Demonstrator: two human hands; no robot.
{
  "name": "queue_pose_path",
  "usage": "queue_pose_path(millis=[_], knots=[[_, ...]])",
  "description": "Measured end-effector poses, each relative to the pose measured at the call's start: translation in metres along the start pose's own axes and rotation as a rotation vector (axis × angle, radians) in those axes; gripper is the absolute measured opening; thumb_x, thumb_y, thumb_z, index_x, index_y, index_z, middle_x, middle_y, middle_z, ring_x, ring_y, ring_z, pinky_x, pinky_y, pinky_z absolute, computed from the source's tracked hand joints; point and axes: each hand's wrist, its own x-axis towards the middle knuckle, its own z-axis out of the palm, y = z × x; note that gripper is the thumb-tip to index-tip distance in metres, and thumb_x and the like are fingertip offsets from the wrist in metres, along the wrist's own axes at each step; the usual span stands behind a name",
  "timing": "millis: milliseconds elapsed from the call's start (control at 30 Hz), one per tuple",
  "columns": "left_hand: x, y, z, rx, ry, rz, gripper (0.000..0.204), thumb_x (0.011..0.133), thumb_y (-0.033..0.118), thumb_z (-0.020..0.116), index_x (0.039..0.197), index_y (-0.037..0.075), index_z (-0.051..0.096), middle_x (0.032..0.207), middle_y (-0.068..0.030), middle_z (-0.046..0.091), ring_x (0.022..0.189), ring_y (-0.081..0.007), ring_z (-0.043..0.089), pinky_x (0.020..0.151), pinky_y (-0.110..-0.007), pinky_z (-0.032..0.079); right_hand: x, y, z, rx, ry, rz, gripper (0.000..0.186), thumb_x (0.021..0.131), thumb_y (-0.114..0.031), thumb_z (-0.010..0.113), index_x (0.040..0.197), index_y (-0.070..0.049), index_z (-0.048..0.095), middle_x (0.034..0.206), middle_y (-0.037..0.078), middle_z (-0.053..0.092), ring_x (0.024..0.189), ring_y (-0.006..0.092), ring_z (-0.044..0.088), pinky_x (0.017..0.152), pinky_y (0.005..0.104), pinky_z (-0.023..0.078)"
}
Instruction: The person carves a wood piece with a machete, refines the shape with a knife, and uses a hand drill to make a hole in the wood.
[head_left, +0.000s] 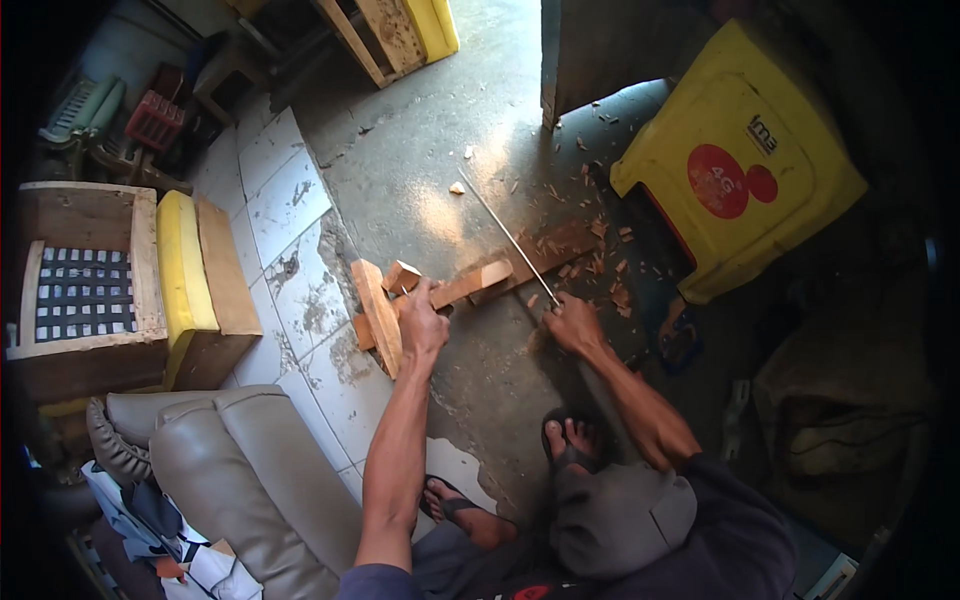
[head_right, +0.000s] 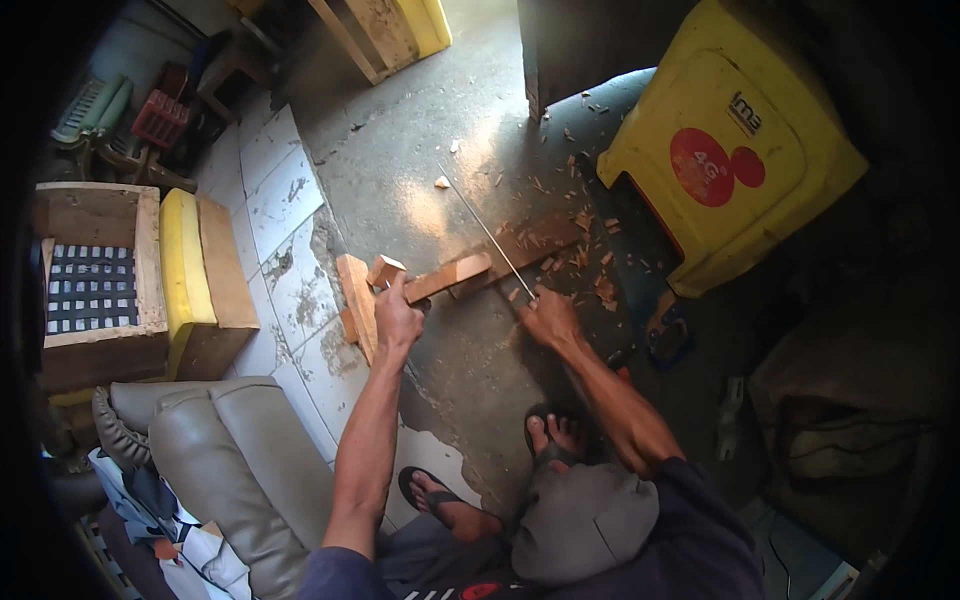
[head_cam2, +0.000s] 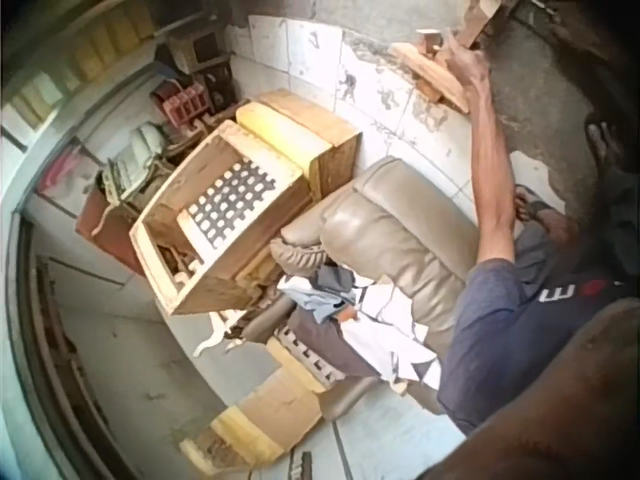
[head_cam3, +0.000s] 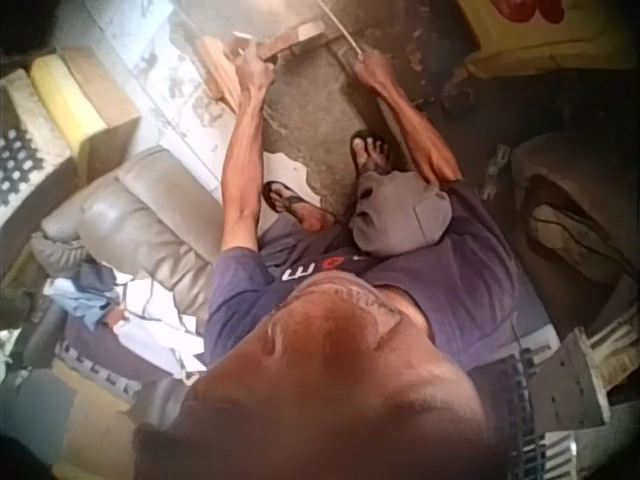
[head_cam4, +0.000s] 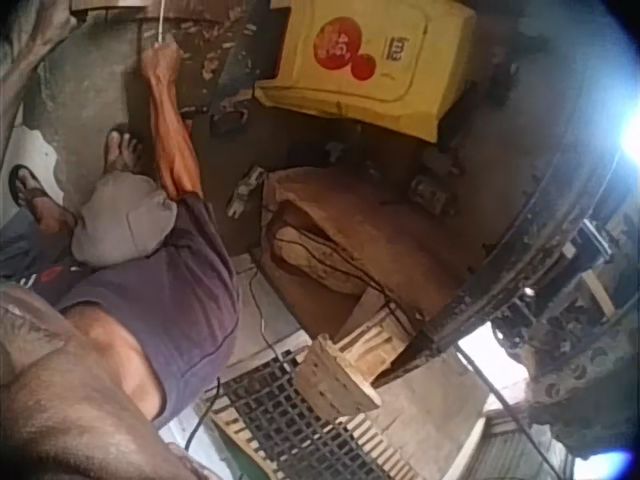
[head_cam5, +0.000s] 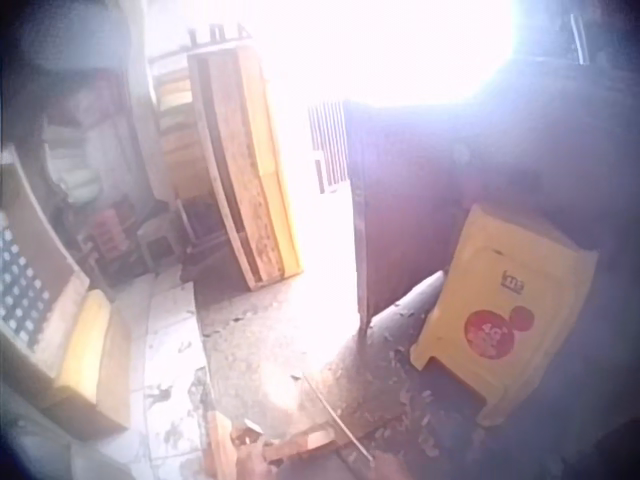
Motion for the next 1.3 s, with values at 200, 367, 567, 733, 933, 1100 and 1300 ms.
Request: queue_pose_path(millis=[200,367,567,733,933,1100,1300], knots=[[0.001,0.002,0.004,0.019,0.038,0.065,0.040,0.073,-0.001,0.073,0.111,0.006,0.064,0.093,-0.0239,0.071,0.092,-0.0416,0.070,0.080,-0.046,0.054,-0.006,-0.005,0.006,0.054,0.012,-0.080,0.020,0.086,-0.023,0.066,0.098,-0.006,0.065,0.082,0.024,0.068,0.085,0.0467,0.067,0.072,0.0517,0.054],[0.002,0.011,-0.002,0.031,-0.007,-0.018,0.040,0.073,-0.003,0.069,0.112,0.004,0.063,0.093,-0.0240,0.071,0.092,-0.0420,0.070,0.080,-0.046,0.054,0.000,0.010,0.022,0.113,0.026,-0.048,0.028,0.084,-0.029,0.070,0.096,-0.004,0.065,0.076,0.020,0.068,0.078,0.0401,0.071,0.070,0.0483,0.053],[0.007,0.008,-0.001,0.086,-0.002,0.001,0.041,0.073,-0.004,0.069,0.113,0.004,0.063,0.094,-0.0241,0.071,0.091,-0.0424,0.070,0.081,-0.046,0.054,0.001,0.015,0.013,0.081,-0.013,0.038,0.024,0.086,-0.021,0.065,0.106,-0.008,0.068,0.080,0.022,0.069,0.080,0.0426,0.070,0.070,0.0488,0.053],[0.002,-0.005,0.009,0.008,0.052,0.050,0.039,0.072,-0.001,0.074,0.109,0.004,0.064,0.090,-0.0232,0.071,0.088,-0.0408,0.071,0.076,-0.045,0.054,-0.009,0.012,0.013,0.076,-0.067,0.026,0.031,0.085,-0.020,0.064,0.114,-0.009,0.069,0.081,0.023,0.069,0.082,0.0442,0.069,0.073,0.0491,0.054],[0.000,0.000,0.007,0.063,0.011,-0.011,0.038,0.074,0.004,0.077,0.109,0.004,0.063,0.091,-0.0215,0.070,0.087,-0.0411,0.068,0.079,-0.047,0.052,-0.007,0.010,0.028,0.119,0.083,-0.124,0.022,0.086,-0.021,0.066,0.102,-0.006,0.067,0.081,0.024,0.069,0.083,0.0458,0.069,0.074,0.0518,0.055],[-0.004,0.005,0.006,0.011,0.024,0.007,0.038,0.074,0.004,0.077,0.110,0.002,0.063,0.092,-0.0226,0.070,0.091,-0.0431,0.067,0.083,-0.049,0.051,-0.003,0.005,0.026,0.107,0.067,-0.103,0.022,0.085,-0.023,0.069,0.096,-0.005,0.063,0.080,0.023,0.068,0.079,0.0455,0.068,0.067,0.0514,0.053],[-0.003,0.005,0.006,0.006,0.021,-0.024,0.038,0.073,0.003,0.077,0.109,0.004,0.063,0.088,-0.0223,0.070,0.090,-0.0427,0.068,0.080,-0.048,0.052,0.003,0.008,0.028,0.131,0.107,-0.126,0.017,0.085,-0.020,0.067,0.095,-0.007,0.065,0.072,0.020,0.064,0.074,0.0420,0.068,0.066,0.0493,0.052]])
